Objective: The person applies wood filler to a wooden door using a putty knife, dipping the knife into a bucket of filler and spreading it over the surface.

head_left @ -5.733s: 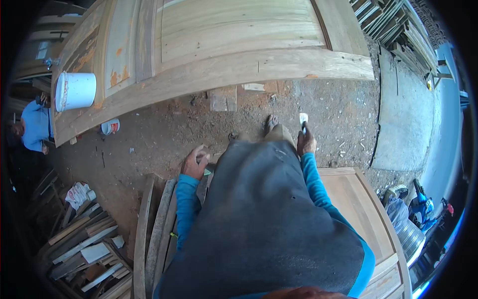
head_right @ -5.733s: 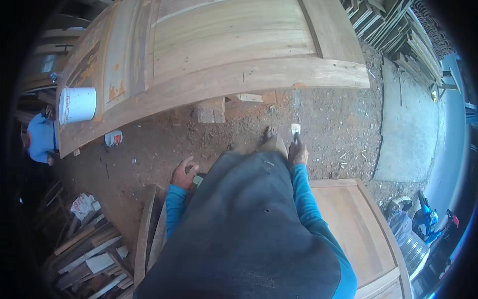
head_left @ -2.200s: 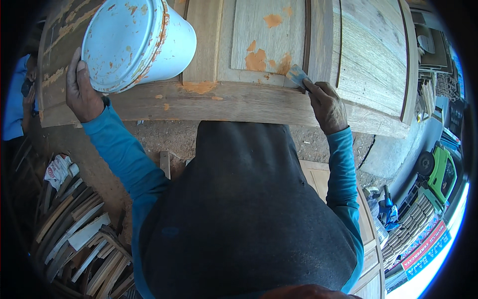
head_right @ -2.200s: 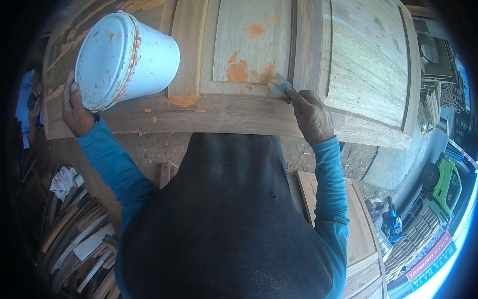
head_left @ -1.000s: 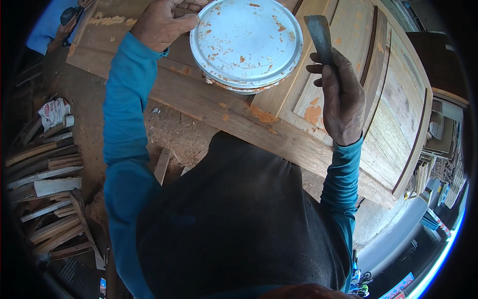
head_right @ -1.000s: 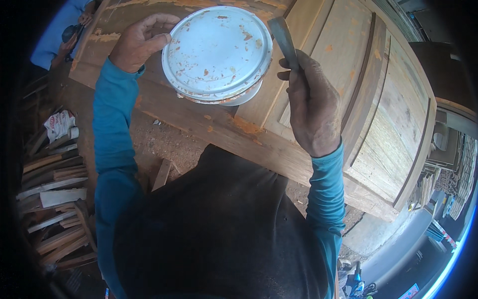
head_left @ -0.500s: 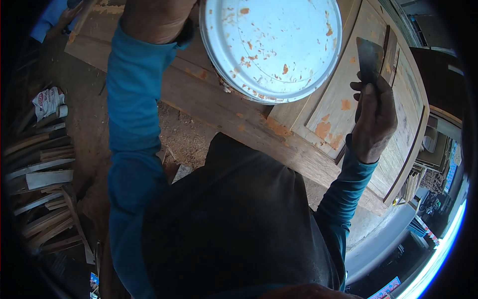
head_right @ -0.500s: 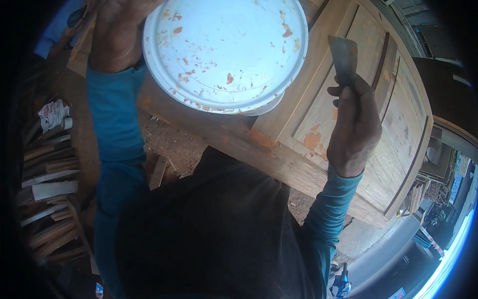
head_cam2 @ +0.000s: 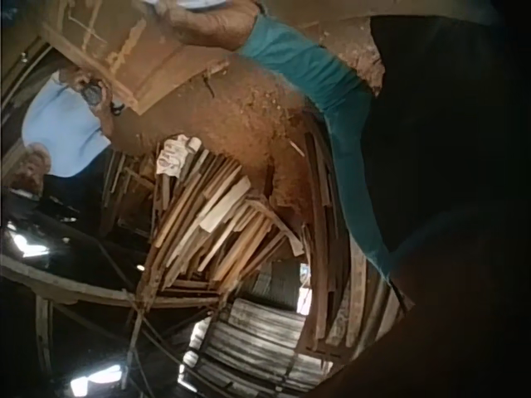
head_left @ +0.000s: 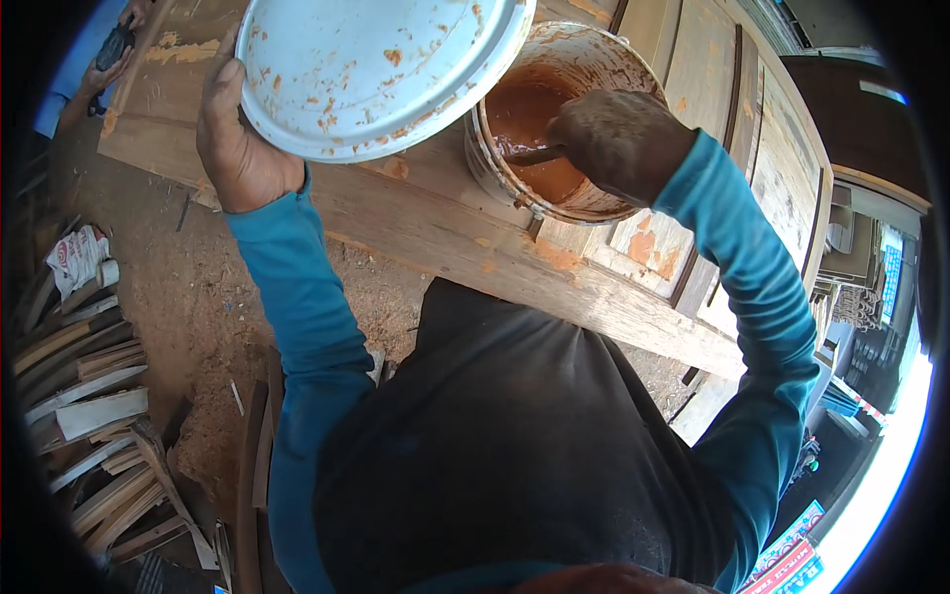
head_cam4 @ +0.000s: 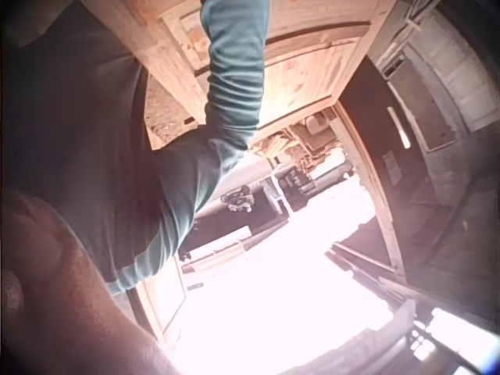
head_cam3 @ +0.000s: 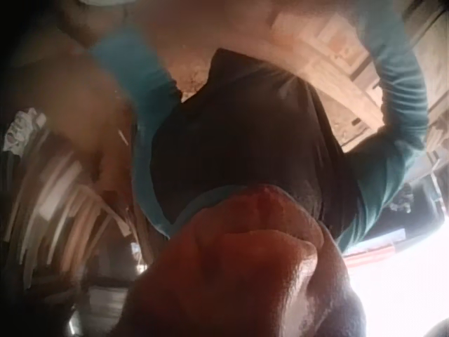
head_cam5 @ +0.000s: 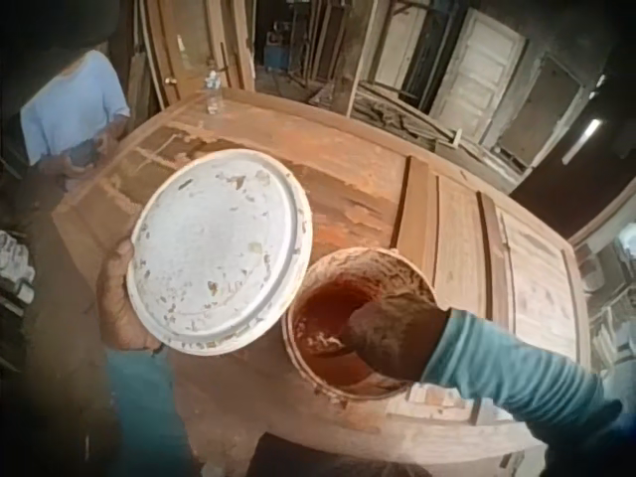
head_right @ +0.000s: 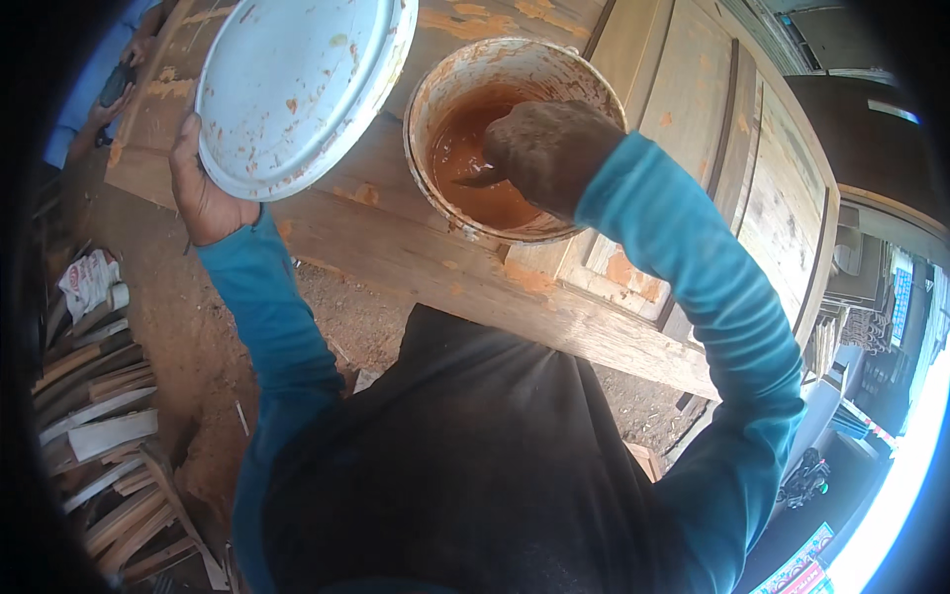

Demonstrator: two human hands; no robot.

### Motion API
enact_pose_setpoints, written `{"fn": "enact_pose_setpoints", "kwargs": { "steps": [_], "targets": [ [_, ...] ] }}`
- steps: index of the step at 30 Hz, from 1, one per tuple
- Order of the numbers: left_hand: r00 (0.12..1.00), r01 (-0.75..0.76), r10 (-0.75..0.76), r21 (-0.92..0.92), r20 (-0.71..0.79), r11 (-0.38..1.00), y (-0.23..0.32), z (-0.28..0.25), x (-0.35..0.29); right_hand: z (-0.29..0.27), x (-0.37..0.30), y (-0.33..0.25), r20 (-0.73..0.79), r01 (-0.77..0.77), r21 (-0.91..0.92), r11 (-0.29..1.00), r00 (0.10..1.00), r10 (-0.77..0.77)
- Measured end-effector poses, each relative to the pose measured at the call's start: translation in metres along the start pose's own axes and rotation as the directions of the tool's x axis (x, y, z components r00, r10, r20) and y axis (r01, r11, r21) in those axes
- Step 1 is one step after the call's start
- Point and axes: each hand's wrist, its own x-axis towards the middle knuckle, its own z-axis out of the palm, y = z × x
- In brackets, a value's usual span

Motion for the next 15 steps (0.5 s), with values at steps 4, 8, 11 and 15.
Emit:
{"fn": "enact_pose_setpoints", "kwargs": {
  "steps": [4,8,11,15],
  "targets": [
    [0.998,0.034,-0.033,0.02,-0.051,0.999,-0.002,-0.029,-0.029,0.022,0.052,-0.003,0.44,-0.079,-0.055,0.995,0.893,0.095],
    [0.984,0.126,-0.117,0.065,-0.133,0.99,-0.009,-0.058,-0.052,0.048,0.053,-0.001,0.509,-0.099,-0.029,0.995,0.855,0.1],
    [0.979,0.16,-0.151,0.065,-0.134,0.985,-0.01,-0.08,-0.064,0.047,0.058,0.004,0.581,-0.074,-0.012,0.997,0.811,0.067],
    [0.977,0.167,-0.162,0.025,-0.14,0.986,-0.018,-0.087,-0.067,0.044,0.061,0.004,0.616,-0.102,-0.032,0.994,0.782,0.1]
  ]
}}
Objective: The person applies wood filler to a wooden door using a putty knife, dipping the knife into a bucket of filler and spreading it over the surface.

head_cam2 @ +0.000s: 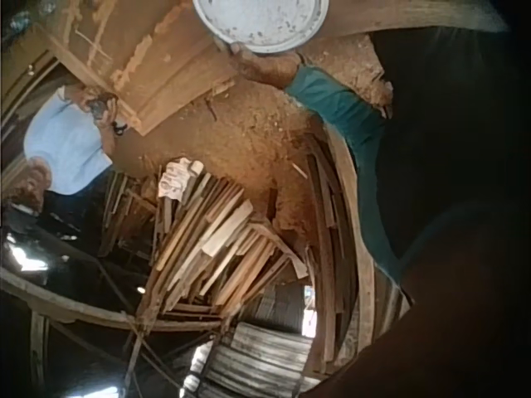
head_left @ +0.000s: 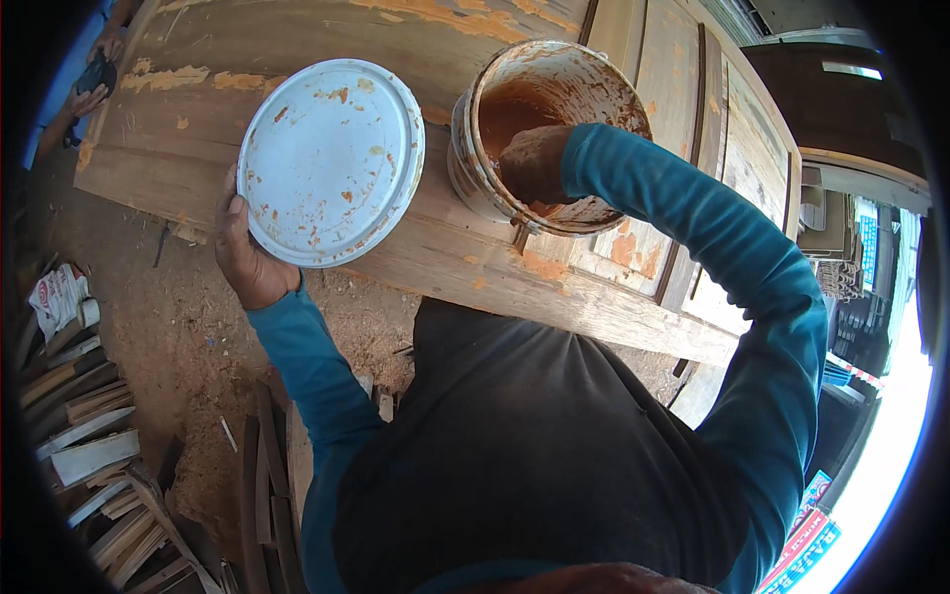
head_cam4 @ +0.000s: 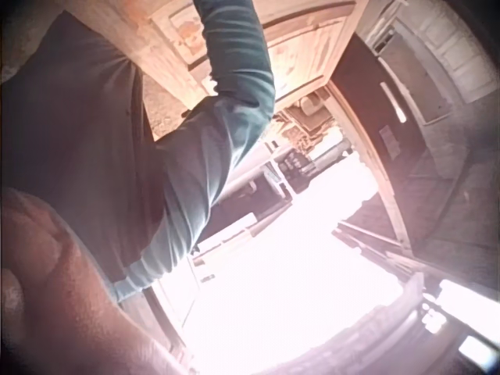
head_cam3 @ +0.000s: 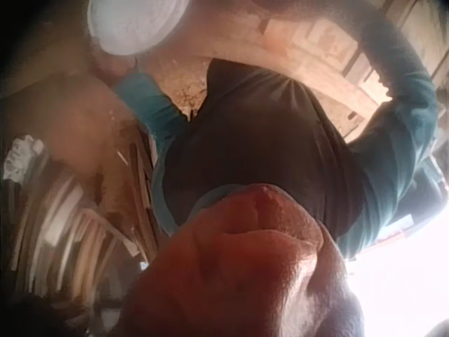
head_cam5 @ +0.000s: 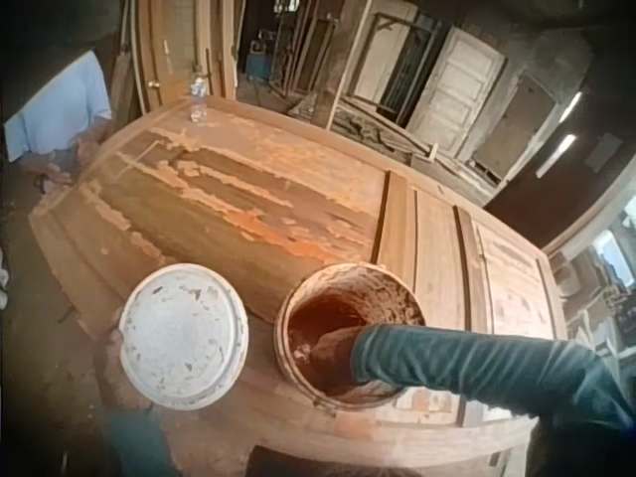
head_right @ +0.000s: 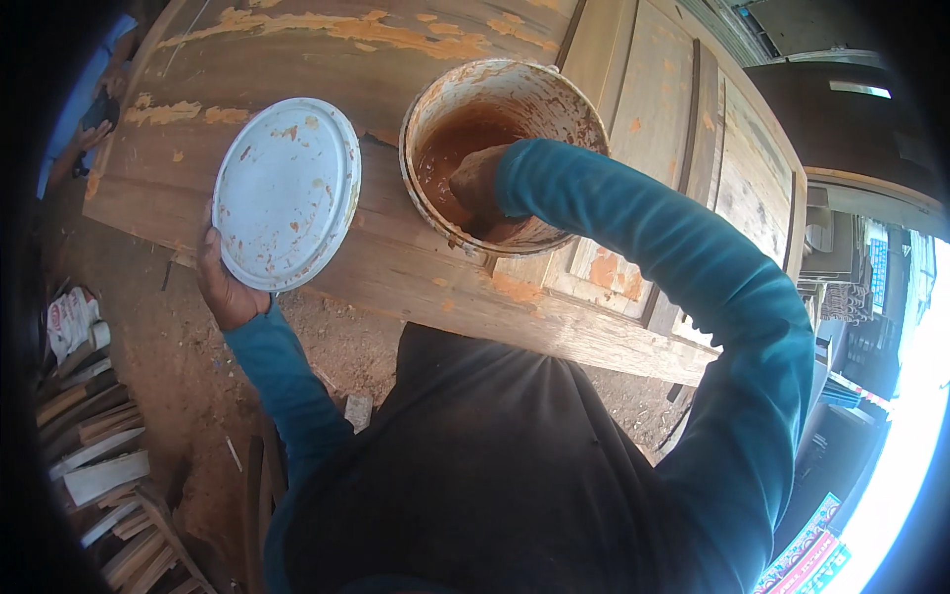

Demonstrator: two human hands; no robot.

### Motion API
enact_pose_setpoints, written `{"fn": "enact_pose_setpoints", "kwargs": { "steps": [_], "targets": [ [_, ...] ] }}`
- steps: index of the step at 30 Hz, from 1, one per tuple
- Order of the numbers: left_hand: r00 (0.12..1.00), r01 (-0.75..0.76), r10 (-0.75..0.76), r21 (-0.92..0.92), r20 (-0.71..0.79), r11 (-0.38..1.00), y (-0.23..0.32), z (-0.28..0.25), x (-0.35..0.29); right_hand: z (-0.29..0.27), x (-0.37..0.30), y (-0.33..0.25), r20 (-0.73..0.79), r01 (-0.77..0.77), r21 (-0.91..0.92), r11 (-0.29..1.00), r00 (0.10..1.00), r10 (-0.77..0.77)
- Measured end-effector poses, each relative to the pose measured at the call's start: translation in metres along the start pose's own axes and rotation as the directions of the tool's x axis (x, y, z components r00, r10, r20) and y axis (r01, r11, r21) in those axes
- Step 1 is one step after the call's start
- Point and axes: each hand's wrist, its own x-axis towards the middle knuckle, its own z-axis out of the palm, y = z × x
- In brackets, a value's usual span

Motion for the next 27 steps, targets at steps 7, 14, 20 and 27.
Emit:
{"fn": "enact_pose_setpoints", "kwargs": {
  "steps": [7,14,20,27],
  "targets": [
    [1.0,-0.019,0.019,-0.01,0.006,1.0,0.002,-0.001,-0.001,-0.057,-0.052,0.017,-0.156,0.083,0.24,0.967,0.987,-0.046],
    [0.998,-0.052,0.05,0.054,0.044,0.997,0.011,0.024,-0.002,-0.041,-0.15,0.016,-0.479,0.157,0.545,0.824,0.865,0.152],
    [0.987,-0.018,0.005,0.075,0.162,0.997,0.017,0.086,-0.017,0.046,-0.209,0.033,-0.647,0.363,0.667,0.651,0.715,0.265],
    [0.952,-0.123,0.063,0.187,0.299,0.975,0.006,0.162,-0.029,0.206,-0.285,0.052,-0.517,0.29,0.855,0.431,0.541,0.663]
  ]
}}
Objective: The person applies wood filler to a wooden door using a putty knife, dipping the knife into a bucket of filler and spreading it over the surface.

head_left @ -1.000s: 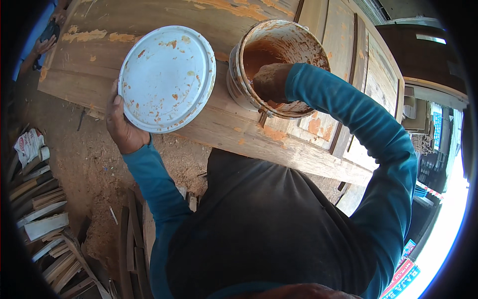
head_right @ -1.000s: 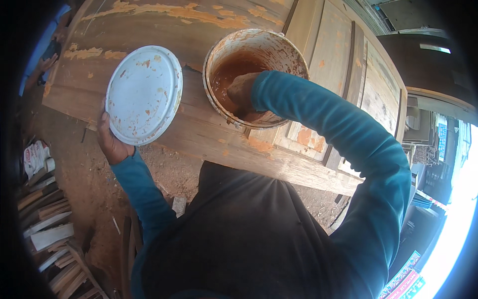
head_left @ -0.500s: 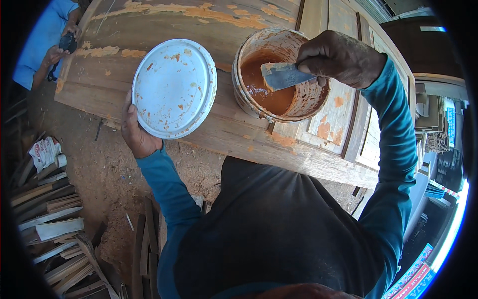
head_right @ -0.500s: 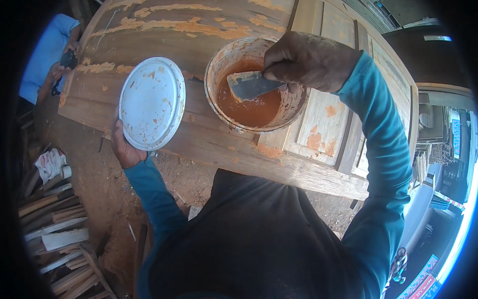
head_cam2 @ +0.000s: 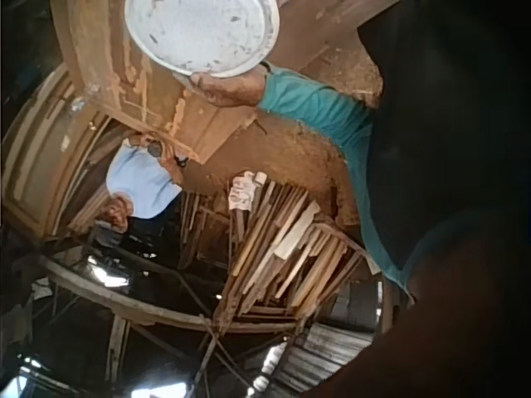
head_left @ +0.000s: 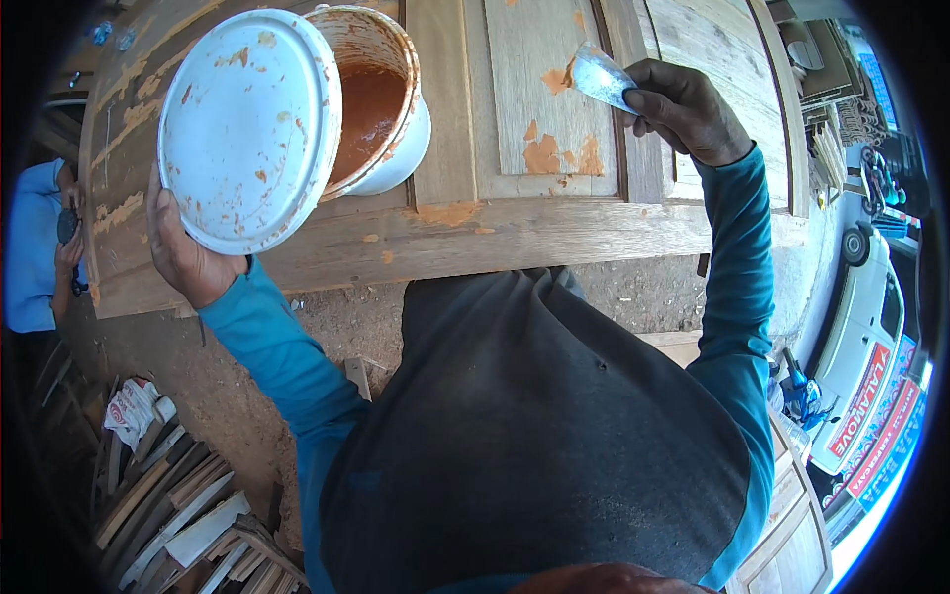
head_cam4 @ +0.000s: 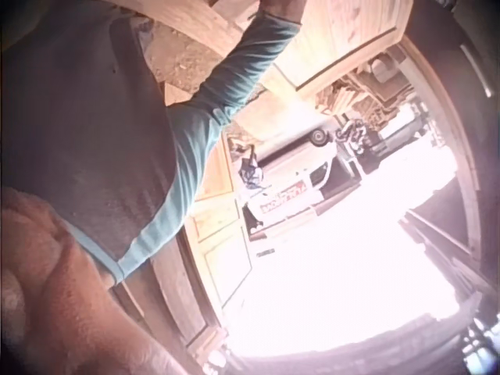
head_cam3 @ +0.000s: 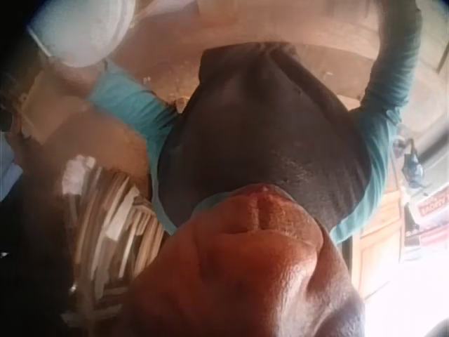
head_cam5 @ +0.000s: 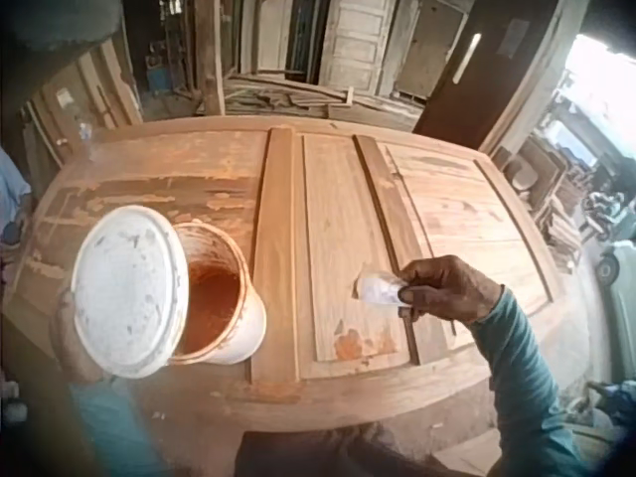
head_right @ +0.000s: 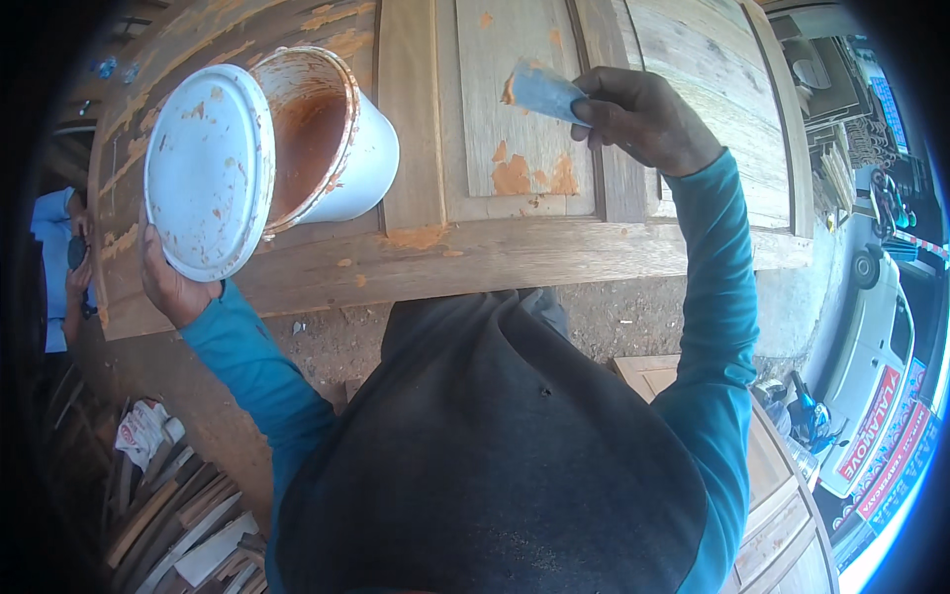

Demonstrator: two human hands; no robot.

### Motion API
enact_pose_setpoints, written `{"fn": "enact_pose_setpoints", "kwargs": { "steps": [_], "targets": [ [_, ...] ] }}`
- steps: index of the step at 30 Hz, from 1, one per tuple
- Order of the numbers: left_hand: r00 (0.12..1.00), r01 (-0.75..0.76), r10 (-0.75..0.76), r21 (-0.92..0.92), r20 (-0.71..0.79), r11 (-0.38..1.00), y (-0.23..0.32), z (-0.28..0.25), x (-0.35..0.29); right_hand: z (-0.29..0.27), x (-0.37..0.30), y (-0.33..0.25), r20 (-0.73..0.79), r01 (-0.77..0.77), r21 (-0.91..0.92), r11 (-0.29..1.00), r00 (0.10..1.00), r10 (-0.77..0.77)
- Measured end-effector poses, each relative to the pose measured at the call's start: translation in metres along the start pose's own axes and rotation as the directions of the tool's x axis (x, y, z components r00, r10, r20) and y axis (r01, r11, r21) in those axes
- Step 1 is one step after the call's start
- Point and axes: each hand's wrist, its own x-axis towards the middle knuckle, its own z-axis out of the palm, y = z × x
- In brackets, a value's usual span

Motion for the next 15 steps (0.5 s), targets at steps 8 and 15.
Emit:
{"fn": "enact_pose_setpoints", "kwargs": {
  "steps": [8,15],
  "targets": [
    [0.979,-0.153,0.196,0.433,-0.056,0.888,-0.026,0.033,0.023,0.029,-0.033,0.125,-0.332,-0.227,-0.241,0.944,0.933,0.14],
    [0.995,-0.035,0.066,0.347,-0.078,0.937,-0.044,0.022,0.019,0.052,-0.028,0.147,-0.297,-0.16,-0.731,0.663,0.95,-0.099]
  ]
}}
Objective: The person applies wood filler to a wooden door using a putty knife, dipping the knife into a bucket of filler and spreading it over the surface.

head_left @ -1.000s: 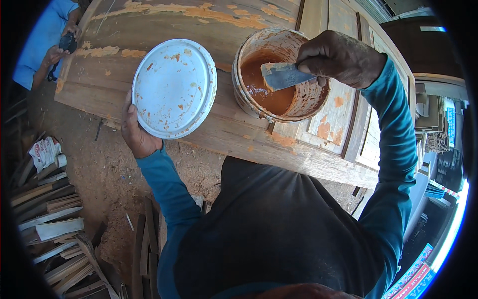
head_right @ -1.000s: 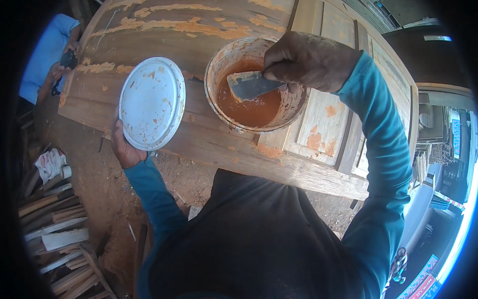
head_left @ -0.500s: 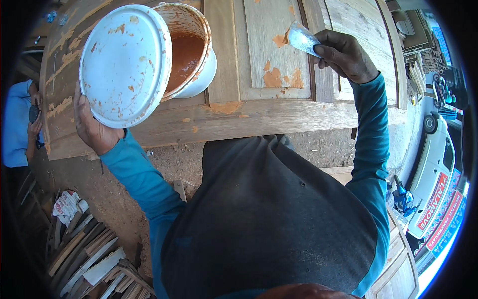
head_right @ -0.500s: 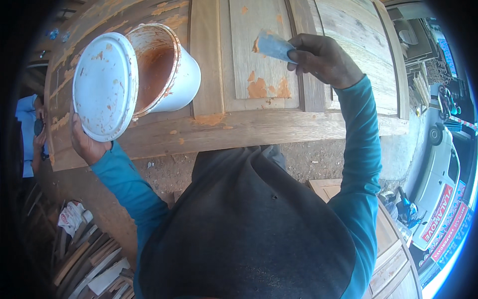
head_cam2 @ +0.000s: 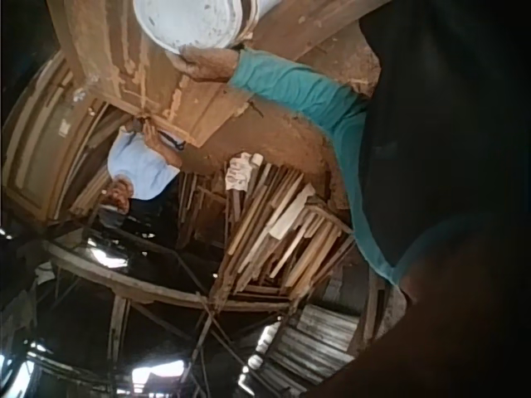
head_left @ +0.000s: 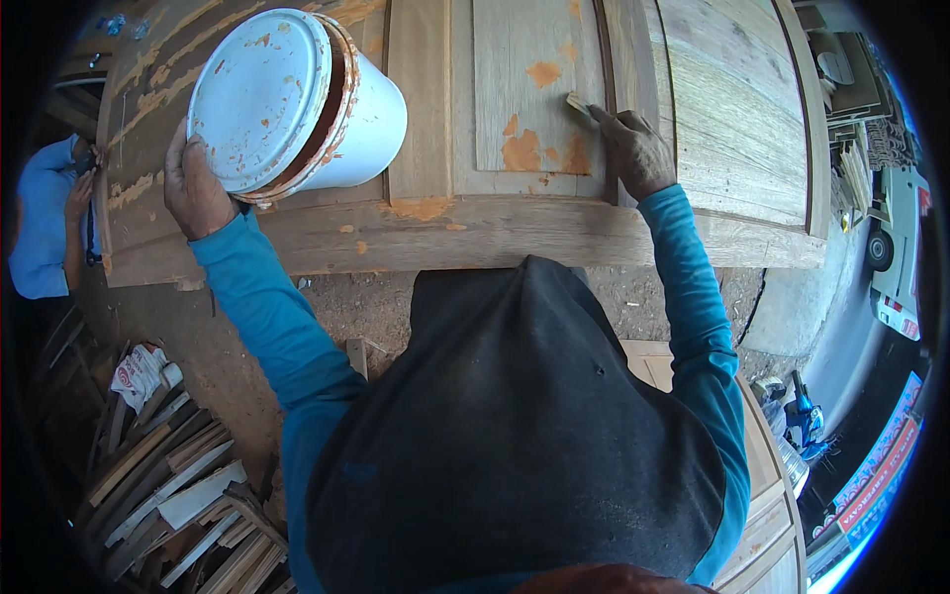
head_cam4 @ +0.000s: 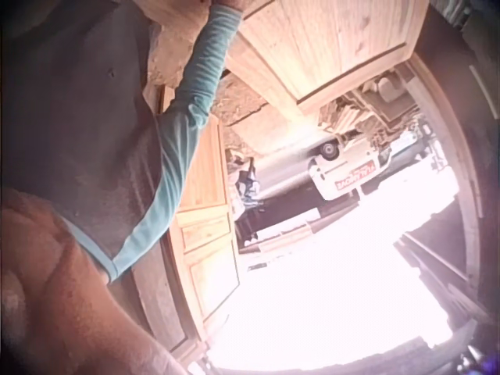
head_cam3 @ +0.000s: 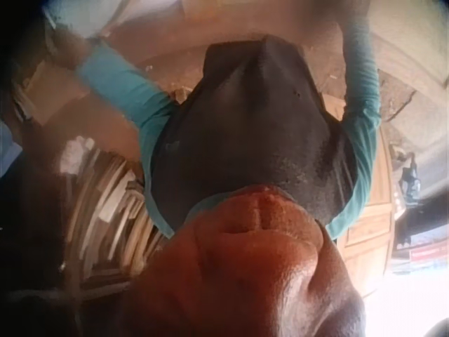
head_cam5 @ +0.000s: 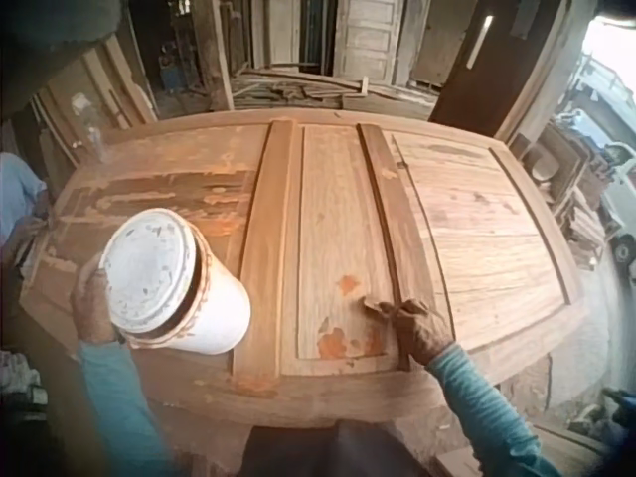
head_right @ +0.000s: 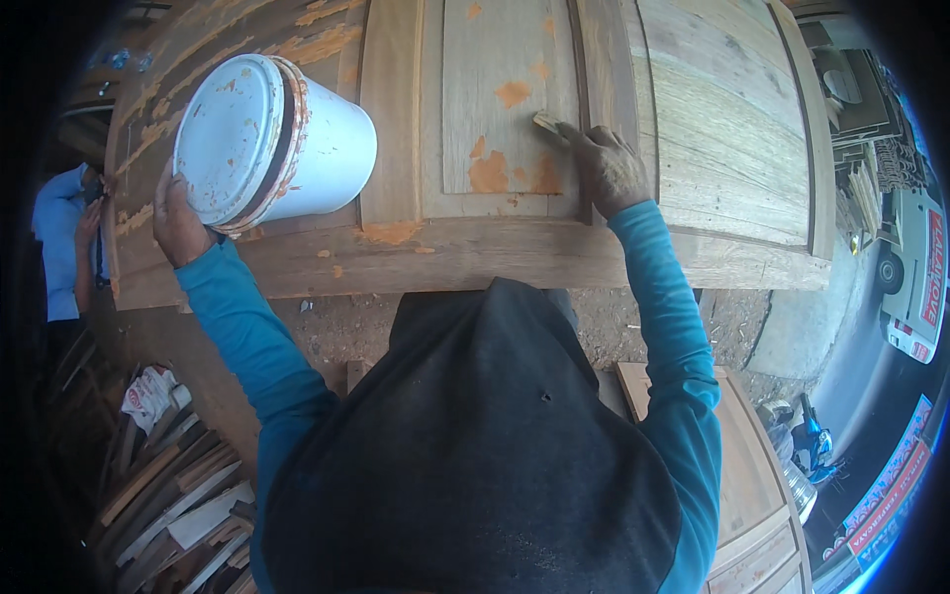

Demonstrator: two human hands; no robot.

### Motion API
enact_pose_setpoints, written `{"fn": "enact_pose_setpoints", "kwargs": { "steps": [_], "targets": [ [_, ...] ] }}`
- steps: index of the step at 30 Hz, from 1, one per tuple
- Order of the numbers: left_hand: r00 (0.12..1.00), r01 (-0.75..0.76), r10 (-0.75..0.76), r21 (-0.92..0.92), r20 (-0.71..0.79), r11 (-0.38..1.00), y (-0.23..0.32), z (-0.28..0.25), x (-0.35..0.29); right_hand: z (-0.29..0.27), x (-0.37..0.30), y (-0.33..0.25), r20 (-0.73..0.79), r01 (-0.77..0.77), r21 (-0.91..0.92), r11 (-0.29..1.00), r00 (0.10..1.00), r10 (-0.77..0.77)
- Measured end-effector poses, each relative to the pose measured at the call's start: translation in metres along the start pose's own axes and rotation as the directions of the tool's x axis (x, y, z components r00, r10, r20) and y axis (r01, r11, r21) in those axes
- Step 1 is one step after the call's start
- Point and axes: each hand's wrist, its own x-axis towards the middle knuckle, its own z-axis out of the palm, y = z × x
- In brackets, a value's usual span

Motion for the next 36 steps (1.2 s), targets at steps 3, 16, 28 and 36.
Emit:
{"fn": "enact_pose_setpoints", "kwargs": {
  "steps": [3,16,28,36],
  "targets": [
    [0.998,0.051,-0.049,-0.065,0.038,0.997,-0.007,-0.002,-0.002,0.004,-0.014,-0.001,0.004,0.135,-0.216,0.967,0.99,-0.138],
    [0.995,0.075,-0.069,-0.093,0.071,0.993,0.002,0.008,-0.006,-0.026,0.022,-0.017,0.15,0.235,-0.198,0.952,0.967,-0.207],
    [0.992,0.096,-0.089,-0.078,0.091,0.992,0.006,0.014,-0.01,-0.025,0.074,-0.034,0.165,0.2,0.017,0.98,0.966,-0.2],
    [0.99,0.122,-0.117,-0.064,0.077,0.99,0.009,0.014,-0.011,-0.002,0.11,-0.026,0.165,0.366,-0.165,0.916,0.926,-0.34]
  ]
}}
